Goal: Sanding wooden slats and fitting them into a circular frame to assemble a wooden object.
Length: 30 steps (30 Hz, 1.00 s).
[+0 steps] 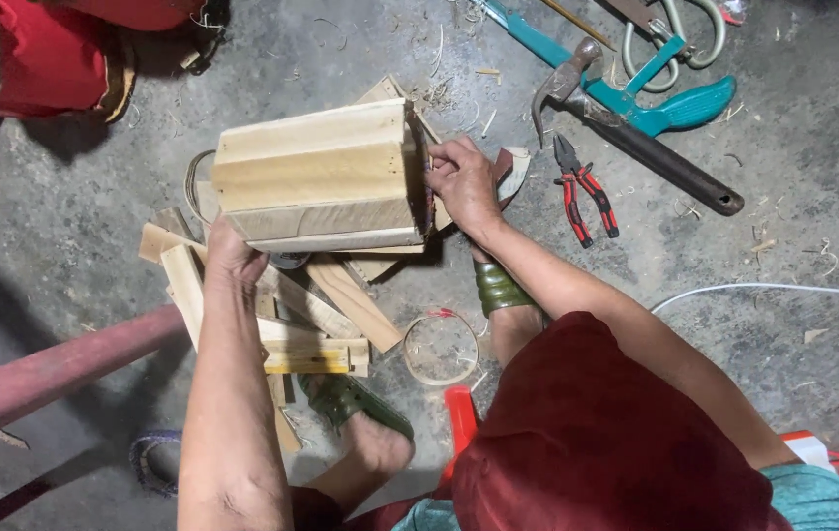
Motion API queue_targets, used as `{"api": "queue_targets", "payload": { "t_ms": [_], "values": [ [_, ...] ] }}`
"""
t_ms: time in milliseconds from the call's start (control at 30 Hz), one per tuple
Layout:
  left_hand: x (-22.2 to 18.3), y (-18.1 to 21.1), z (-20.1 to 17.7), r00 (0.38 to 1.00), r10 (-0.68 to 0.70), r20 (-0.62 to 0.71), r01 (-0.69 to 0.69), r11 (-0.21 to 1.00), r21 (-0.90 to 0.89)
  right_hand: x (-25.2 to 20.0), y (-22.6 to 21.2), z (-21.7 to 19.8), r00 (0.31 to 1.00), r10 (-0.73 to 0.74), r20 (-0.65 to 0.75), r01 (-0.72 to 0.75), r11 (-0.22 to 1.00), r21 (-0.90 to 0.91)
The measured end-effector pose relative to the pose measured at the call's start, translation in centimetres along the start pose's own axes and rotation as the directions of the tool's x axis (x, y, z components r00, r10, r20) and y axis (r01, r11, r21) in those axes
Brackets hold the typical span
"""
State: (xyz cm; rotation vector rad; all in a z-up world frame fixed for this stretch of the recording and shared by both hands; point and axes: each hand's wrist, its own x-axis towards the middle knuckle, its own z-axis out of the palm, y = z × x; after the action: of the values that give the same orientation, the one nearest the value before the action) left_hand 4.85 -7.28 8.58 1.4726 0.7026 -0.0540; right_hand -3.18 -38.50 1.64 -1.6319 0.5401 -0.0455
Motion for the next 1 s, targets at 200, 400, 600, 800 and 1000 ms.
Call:
{"api": "queue_targets", "payload": {
  "t_ms": [200,400,600,800,1000],
  "values": [
    [1.6,0.6,0.6,0.999,0.017,-0.03,-0.017,0.999,0.029,0.2,0.6,-0.2,1.0,-0.004,0.022,0.005,0.998,-0.057],
    [1.6,0.8,0.8,0.997,0.04,-0.059,-0.037,0.997,0.061,1.1,1.0,-0.4,0.995,0.005,0.101,-0.002,1.0,-0.027],
    [1.2,1.1,1.2,0.994,0.069,-0.09,-0.062,0.995,0.084,1.5,1.5,-1.1,0.99,-0.007,0.144,0.007,1.0,-0.003],
    [0.5,1.6,1.6,0.987,0.101,-0.122,-0.089,0.99,0.105,2.7,5.4,-0.7,0.987,0.016,0.161,0.018,0.978,-0.207],
    [-0.4,1.9,2.1,0.978,0.135,-0.16,-0.116,0.986,0.121,2.4,4.1,-1.0,0.988,0.037,0.151,0.005,0.963,-0.27]
  ]
}}
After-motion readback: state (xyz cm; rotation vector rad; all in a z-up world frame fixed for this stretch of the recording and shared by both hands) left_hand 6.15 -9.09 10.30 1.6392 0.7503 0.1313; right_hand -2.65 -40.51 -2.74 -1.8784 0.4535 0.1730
